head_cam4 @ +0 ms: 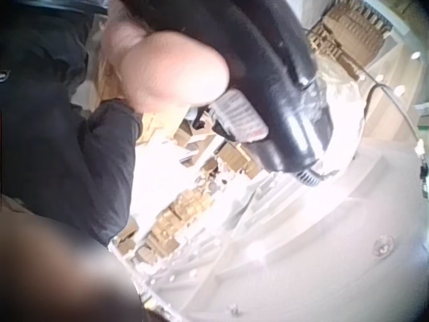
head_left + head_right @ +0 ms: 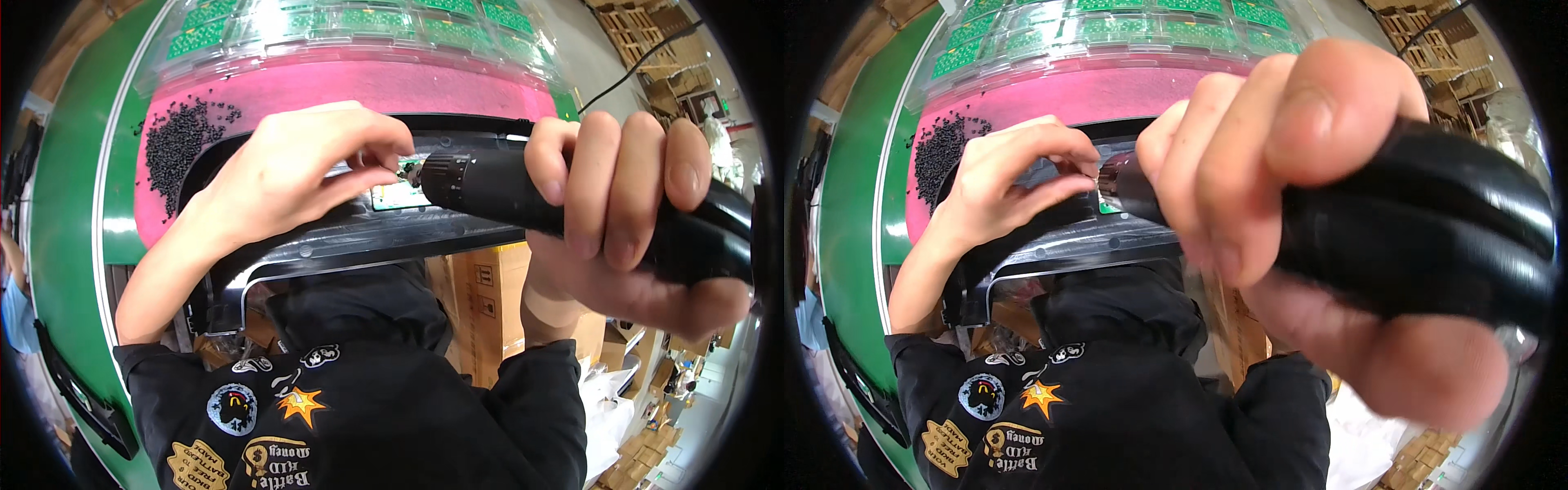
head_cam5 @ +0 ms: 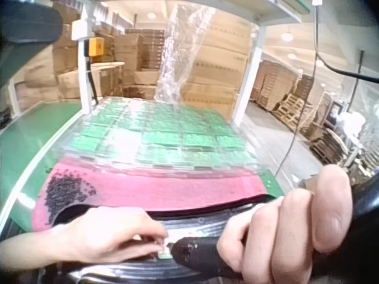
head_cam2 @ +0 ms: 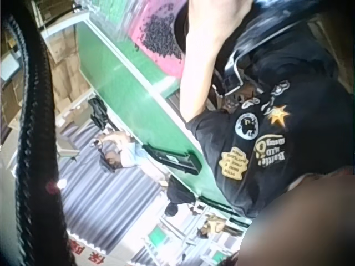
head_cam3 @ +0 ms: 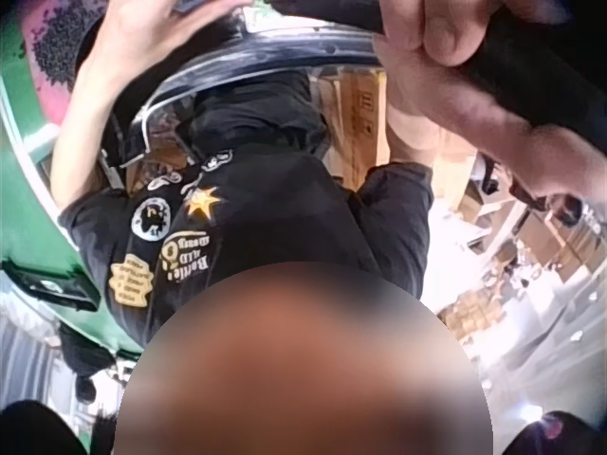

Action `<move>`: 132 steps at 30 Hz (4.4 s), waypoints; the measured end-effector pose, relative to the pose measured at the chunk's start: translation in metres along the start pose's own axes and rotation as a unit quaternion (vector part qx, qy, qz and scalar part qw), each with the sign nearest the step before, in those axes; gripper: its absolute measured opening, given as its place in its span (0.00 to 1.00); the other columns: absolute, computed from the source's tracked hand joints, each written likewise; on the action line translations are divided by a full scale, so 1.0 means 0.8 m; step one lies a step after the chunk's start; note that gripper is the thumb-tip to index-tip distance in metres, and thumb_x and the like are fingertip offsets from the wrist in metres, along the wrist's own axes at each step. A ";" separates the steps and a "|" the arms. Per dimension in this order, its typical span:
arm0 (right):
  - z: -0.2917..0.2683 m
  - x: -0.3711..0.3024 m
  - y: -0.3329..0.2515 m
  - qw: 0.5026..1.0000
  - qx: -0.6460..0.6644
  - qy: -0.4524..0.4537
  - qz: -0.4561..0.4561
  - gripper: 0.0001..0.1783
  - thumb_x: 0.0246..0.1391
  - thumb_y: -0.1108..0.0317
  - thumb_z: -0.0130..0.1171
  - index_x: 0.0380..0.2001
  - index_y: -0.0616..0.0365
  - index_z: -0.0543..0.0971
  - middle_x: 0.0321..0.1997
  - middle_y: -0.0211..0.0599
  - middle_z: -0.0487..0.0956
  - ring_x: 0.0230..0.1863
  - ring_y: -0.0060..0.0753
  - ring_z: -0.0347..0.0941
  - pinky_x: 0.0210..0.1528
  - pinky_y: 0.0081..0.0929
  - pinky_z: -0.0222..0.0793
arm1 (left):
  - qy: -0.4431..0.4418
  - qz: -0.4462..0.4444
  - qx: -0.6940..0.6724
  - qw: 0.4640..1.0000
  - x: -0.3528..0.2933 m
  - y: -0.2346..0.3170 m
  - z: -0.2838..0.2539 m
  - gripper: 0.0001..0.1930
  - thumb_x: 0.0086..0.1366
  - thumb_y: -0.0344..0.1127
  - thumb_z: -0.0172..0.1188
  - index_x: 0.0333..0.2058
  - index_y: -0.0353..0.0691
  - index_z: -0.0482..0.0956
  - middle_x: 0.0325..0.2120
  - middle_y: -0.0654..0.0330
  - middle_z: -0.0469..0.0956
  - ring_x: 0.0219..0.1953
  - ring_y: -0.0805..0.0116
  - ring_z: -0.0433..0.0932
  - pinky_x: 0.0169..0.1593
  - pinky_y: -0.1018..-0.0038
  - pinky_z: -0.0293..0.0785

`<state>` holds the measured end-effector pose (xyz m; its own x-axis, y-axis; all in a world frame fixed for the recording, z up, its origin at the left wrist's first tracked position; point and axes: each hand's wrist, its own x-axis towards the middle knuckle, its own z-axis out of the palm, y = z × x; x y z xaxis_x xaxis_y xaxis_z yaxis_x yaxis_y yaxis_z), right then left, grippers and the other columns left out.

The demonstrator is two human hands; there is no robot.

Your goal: Manually installing printed circuit boards into plastic housings using an electric screwdriver.

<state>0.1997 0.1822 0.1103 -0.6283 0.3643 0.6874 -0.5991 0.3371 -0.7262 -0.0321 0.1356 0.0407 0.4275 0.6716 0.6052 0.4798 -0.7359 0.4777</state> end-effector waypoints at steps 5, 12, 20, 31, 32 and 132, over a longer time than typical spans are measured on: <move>-0.027 -0.004 0.020 0.994 -0.024 0.106 0.023 0.31 0.53 0.35 0.55 0.39 0.55 0.73 0.21 0.22 0.69 0.21 0.20 0.61 0.32 0.24 0.57 | -0.057 -0.049 0.013 0.997 -0.006 -0.014 0.005 0.14 0.56 0.19 0.62 0.42 0.34 0.75 0.33 0.54 0.77 0.35 0.55 0.80 0.37 0.67 0.76; -0.048 -0.012 0.051 0.976 -0.071 0.191 0.080 0.27 0.61 0.42 0.48 0.37 0.58 0.72 0.20 0.25 0.67 0.20 0.21 0.61 0.31 0.26 0.57 | -0.170 -0.079 0.045 0.981 -0.009 -0.020 0.013 0.14 0.60 0.26 0.60 0.46 0.39 0.75 0.34 0.56 0.75 0.35 0.53 0.78 0.37 0.64 0.75; -0.045 -0.003 0.073 0.960 -0.105 0.233 0.112 0.24 0.63 0.44 0.47 0.36 0.57 0.72 0.19 0.26 0.68 0.20 0.21 0.61 0.32 0.26 0.59 | -0.193 -0.087 0.085 0.974 -0.020 -0.037 0.007 0.16 0.56 0.23 0.59 0.44 0.42 0.79 0.32 0.57 0.74 0.33 0.55 0.79 0.35 0.64 0.75; -0.053 0.009 0.092 0.973 -0.061 0.172 0.141 0.20 0.60 0.48 0.50 0.35 0.57 0.72 0.18 0.25 0.66 0.18 0.18 0.58 0.29 0.22 0.58 | -0.196 -0.165 0.033 0.966 -0.017 -0.034 0.006 0.20 0.54 0.18 0.55 0.44 0.43 0.82 0.31 0.55 0.74 0.34 0.54 0.77 0.39 0.62 0.72; -0.049 0.010 0.090 0.969 -0.092 0.174 0.149 0.20 0.60 0.49 0.50 0.35 0.57 0.72 0.18 0.25 0.65 0.18 0.18 0.58 0.28 0.21 0.57 | -0.196 -0.166 0.034 0.966 -0.017 -0.034 0.005 0.20 0.54 0.18 0.55 0.44 0.43 0.82 0.31 0.55 0.74 0.34 0.54 0.77 0.39 0.62 0.72; 0.004 0.025 0.035 0.999 0.012 0.028 0.011 0.35 0.44 0.32 0.62 0.41 0.51 0.72 0.22 0.20 0.70 0.19 0.18 0.66 0.33 0.24 0.63 | -0.040 -0.066 -0.045 0.996 -0.014 -0.038 -0.004 0.09 0.54 0.23 0.63 0.34 0.32 0.75 0.30 0.56 0.76 0.37 0.55 0.74 0.43 0.64 0.71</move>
<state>0.1689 0.1959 0.1038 -0.6130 0.4197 0.6694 -0.5976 0.3079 -0.7403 -0.0539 0.1498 0.0217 0.4269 0.7648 0.4825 0.4666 -0.6434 0.6069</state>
